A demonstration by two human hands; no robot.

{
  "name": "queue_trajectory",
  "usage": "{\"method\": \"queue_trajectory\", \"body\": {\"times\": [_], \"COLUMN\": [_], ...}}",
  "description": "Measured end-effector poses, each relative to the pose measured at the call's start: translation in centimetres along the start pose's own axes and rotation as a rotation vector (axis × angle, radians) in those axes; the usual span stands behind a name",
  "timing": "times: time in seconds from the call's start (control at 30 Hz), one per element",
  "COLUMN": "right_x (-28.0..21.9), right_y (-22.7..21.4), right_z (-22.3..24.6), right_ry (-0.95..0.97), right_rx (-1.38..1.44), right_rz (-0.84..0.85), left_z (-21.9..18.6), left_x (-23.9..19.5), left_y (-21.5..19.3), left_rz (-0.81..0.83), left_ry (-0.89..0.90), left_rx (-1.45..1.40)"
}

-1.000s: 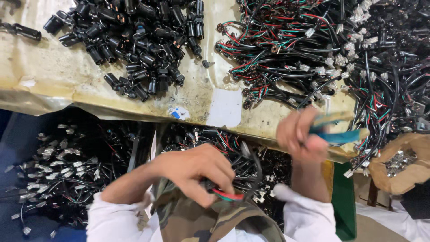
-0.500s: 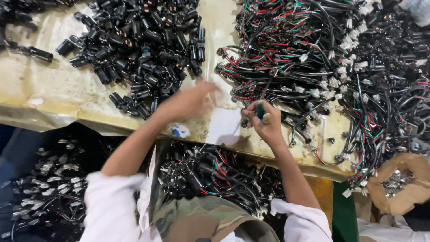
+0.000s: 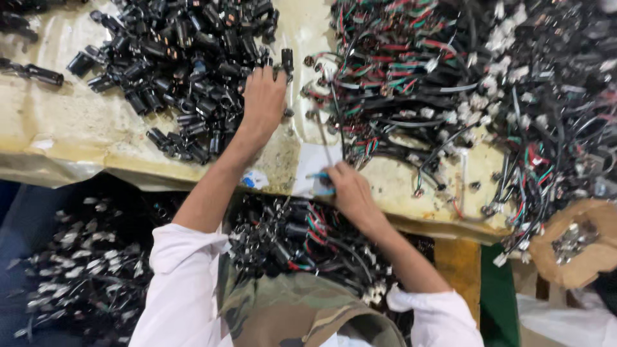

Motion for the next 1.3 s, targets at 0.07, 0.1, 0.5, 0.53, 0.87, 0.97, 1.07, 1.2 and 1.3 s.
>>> {"method": "queue_trajectory", "body": {"times": [0.07, 0.1, 0.5, 0.53, 0.87, 0.97, 1.07, 1.2, 1.3], "right_x": [0.2, 0.7, 1.2, 1.0, 0.0, -1.6, -2.7, -2.0, -0.8], "right_y": [0.5, 0.2, 1.0, 1.2, -4.1, -9.7, -13.6, -13.1, -10.7], "right_z": [-0.3, -0.6, -4.3, -4.9, -1.9, 2.2, 5.9, 9.2, 9.6], "right_ry": [0.020, 0.007, 0.011, 0.033, -0.013, -0.098, -0.216, -0.375, -0.348], "right_rx": [0.006, 0.029, -0.029, -0.047, 0.304, 0.495, 0.736, 0.573, 0.672], "right_rz": [0.026, 0.020, 0.031, 0.038, -0.190, -0.374, -0.405, -0.037, 0.207], "left_z": [-0.8, -1.0, -5.3, -5.9, -7.9, -8.3, -9.6, -12.7, -13.4], "left_x": [-0.9, -0.9, -8.1, -9.4, -14.6, -15.8, -15.9, -16.6, -16.9], "left_y": [-3.3, -5.1, -6.5, -6.5, -12.1, -12.0, -13.1, -15.5, -15.9], "left_rz": [-0.043, -0.075, 0.566, 0.628, 0.566, 0.816, 0.844, 0.790, 0.872], "left_ry": [0.021, 0.029, -0.325, -0.357, -0.096, -0.279, -0.223, 0.227, 0.386], "left_rx": [-0.141, -0.241, -1.704, -1.718, -1.537, -1.735, -1.645, -1.313, -1.234]}}
Point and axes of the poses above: each hand's wrist, its own x-axis towards the middle knuckle, its own y-axis out of the palm, z = x × y, the point moved 7 cm from there along x, towards the middle knuckle, and after that the axes turned 10 degrees about -y, right-handed, at the moved point
